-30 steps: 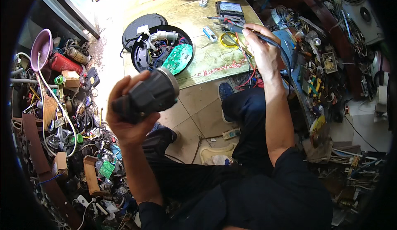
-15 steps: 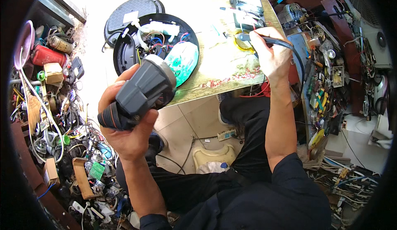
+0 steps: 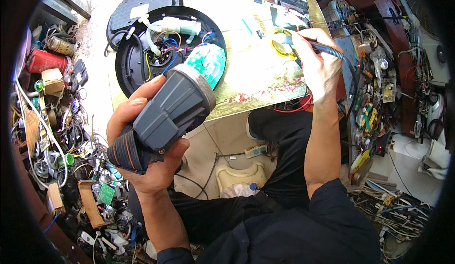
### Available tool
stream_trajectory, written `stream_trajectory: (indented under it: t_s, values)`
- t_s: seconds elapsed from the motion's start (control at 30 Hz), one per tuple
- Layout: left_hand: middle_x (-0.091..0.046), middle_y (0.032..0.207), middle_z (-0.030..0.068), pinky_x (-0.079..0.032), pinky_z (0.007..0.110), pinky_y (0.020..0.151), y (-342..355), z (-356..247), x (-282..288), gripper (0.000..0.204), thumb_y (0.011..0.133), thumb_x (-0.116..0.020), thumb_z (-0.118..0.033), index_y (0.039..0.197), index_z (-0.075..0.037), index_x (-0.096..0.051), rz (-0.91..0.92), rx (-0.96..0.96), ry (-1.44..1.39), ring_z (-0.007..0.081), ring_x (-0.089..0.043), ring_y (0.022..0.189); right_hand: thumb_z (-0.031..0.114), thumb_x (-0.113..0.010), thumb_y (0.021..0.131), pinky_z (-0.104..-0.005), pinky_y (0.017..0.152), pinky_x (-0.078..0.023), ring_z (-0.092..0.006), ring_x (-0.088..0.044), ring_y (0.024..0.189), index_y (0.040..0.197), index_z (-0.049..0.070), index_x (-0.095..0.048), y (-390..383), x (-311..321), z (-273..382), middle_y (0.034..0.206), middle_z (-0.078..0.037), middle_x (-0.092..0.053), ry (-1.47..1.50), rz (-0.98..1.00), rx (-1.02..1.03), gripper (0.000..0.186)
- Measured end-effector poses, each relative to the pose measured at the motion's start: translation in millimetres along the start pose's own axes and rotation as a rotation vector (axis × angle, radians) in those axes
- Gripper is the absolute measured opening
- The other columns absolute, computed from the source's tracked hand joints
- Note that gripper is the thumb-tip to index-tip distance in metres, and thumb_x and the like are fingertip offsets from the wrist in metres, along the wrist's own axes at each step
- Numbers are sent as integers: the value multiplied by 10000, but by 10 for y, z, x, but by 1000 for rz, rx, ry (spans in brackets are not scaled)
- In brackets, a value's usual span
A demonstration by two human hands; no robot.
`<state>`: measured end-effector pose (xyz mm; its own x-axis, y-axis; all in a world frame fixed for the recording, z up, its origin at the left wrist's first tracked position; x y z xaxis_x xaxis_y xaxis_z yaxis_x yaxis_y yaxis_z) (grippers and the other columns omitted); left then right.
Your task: The person sits on the floor in a cluttered workshop and uses a multimeter to test a small electronic device and a circuit board. They probe various points on the board and device while holding the multimeter probes.
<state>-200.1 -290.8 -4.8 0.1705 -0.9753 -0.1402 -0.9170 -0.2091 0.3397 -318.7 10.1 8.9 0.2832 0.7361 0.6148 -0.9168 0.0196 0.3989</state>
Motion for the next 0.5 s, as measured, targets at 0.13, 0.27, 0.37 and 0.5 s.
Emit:
stream_trajectory:
  t_s: [0.13,0.27,0.37,0.5]
  values:
    - [-581,1355,312,-470,489,1073,7,0,-37,746,774,-911,-269,1349,-58,-485,-6,-6,12,379,-592,1268,53,-730,905,-245,680,-514,-112,-673,767,975,-28,-722,-4,-12,-12,854,-75,-730,-2,-7,-12,107]
    - [-591,1340,309,-470,492,1076,42,13,-48,732,763,-917,-230,1335,-43,-501,26,-56,2,379,-593,1267,64,-715,924,-223,635,-479,-81,-626,711,989,-21,-727,-12,-8,-95,820,-38,-702,107,-31,-72,108]
    - [-597,1333,307,-470,488,1080,42,9,-72,723,755,-917,-190,1329,-22,-510,23,-62,-44,378,-593,1269,76,-701,943,-200,581,-418,-48,-566,659,1019,-20,-724,-34,72,-55,768,-3,-653,234,-63,-240,124]
    - [-601,1326,302,-472,481,1084,69,-1,-79,704,749,-900,-112,1325,12,-515,43,-78,-85,377,-595,1271,98,-687,967,-218,492,-342,-48,-468,532,1074,-28,-685,-96,180,-125,682,-4,-590,493,-70,-322,165]
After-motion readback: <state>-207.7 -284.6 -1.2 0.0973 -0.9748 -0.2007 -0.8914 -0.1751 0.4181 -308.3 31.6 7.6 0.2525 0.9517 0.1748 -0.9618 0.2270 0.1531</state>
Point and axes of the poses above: each hand's wrist, its own y-axis towards the middle knuckle, its own x-axis out of the back of the hand, z = x × y, the point moved 1 cm from there along y, towards the middle knuckle
